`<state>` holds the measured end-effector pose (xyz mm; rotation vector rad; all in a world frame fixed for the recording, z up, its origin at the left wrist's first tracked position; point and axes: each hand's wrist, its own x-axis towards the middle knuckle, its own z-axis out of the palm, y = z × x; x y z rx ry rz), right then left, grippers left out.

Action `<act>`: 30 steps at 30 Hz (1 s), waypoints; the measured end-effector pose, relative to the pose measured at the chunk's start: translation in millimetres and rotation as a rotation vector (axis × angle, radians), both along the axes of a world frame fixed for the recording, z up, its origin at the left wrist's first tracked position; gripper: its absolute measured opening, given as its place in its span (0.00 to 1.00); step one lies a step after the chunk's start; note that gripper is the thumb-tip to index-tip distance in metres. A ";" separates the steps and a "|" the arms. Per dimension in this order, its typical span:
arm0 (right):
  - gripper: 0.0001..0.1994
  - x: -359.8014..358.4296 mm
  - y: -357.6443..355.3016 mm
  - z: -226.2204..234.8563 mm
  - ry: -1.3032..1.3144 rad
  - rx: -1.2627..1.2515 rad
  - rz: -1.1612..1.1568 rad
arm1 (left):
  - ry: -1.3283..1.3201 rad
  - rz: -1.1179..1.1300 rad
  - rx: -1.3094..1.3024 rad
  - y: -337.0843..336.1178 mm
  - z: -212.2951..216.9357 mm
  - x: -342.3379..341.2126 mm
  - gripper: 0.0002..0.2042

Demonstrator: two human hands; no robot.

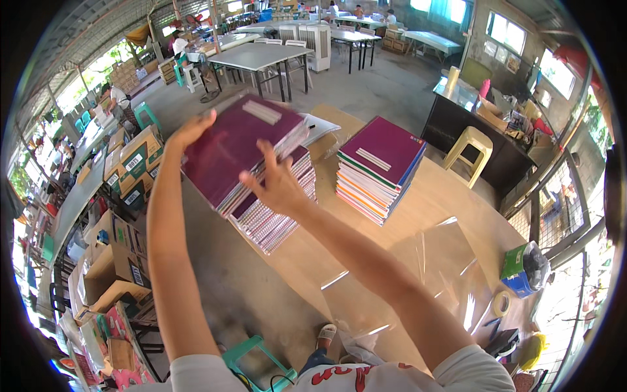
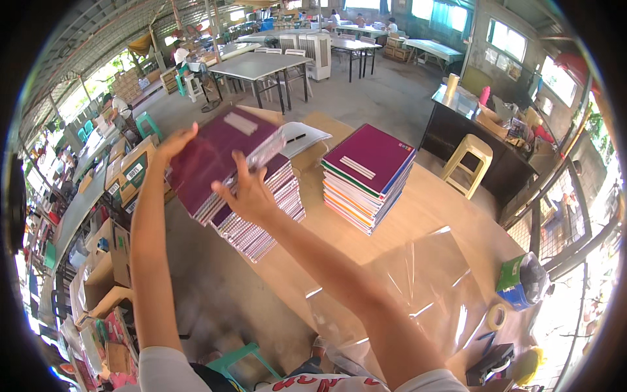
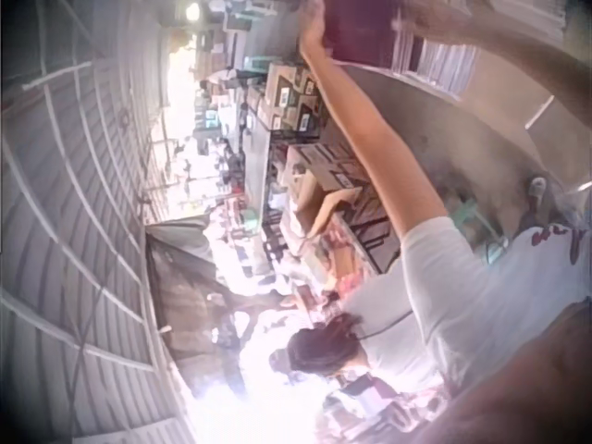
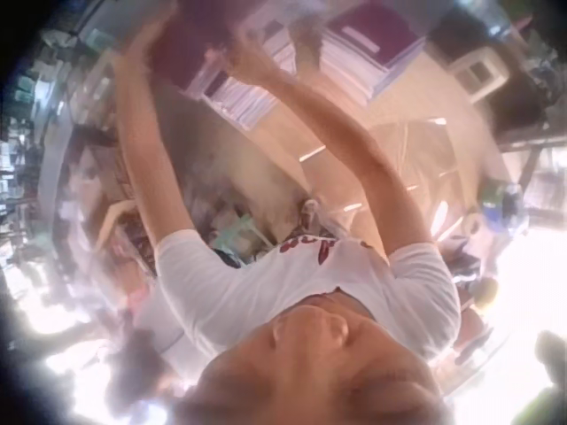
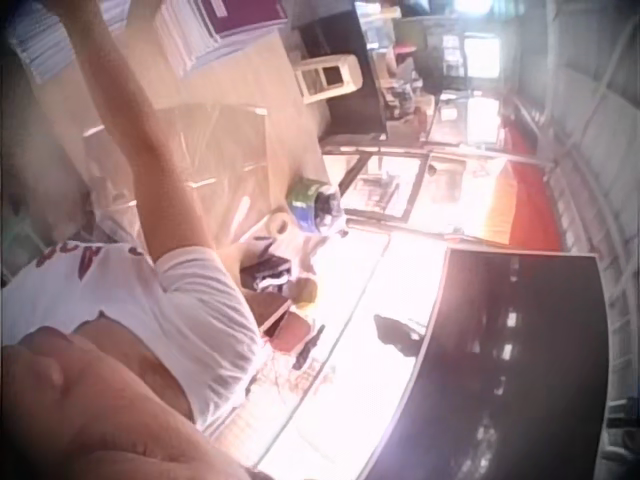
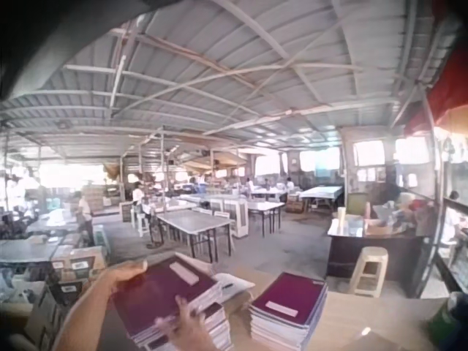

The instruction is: The person packages stacks of colorful notebooks into large plastic sheets by hand, using adhesive tape to secure the bundles.

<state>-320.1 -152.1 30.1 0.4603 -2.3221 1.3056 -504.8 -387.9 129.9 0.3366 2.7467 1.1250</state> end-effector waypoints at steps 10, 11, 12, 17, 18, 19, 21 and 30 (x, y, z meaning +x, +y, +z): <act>0.26 6.6 211.0 -74.6 0.261 -0.238 -0.824 | 0.423 -0.328 0.652 234.1 -64.1 156.7 0.24; 0.33 1.5 233.6 -81.7 0.107 -0.353 -1.064 | 0.370 -0.321 0.566 263.8 -91.9 138.5 0.26; 0.38 -3.7 265.5 -89.9 -0.114 -0.388 -1.184 | 0.312 -0.335 0.491 300.5 -119.4 120.4 0.29; 0.43 -48.3 312.4 -112.9 -0.641 -0.672 -0.958 | -0.071 -0.220 0.050 345.9 -181.7 -39.8 0.35; 0.42 -47.5 316.1 -112.5 -0.706 -0.750 -0.877 | 0.018 -0.276 -0.141 363.5 -185.4 -40.2 0.34; 0.39 -45.9 336.2 -124.3 -0.751 -0.858 -0.792 | 0.123 -0.356 -0.323 385.4 -179.1 -31.3 0.34; 0.32 -39.3 360.7 -135.7 -0.749 -1.068 -0.601 | 0.057 -0.441 -0.349 410.6 -161.3 -33.7 0.33; 0.27 -27.0 366.3 -136.9 -0.684 -1.160 -0.528 | 0.042 -0.485 -0.318 419.0 -153.4 -8.9 0.30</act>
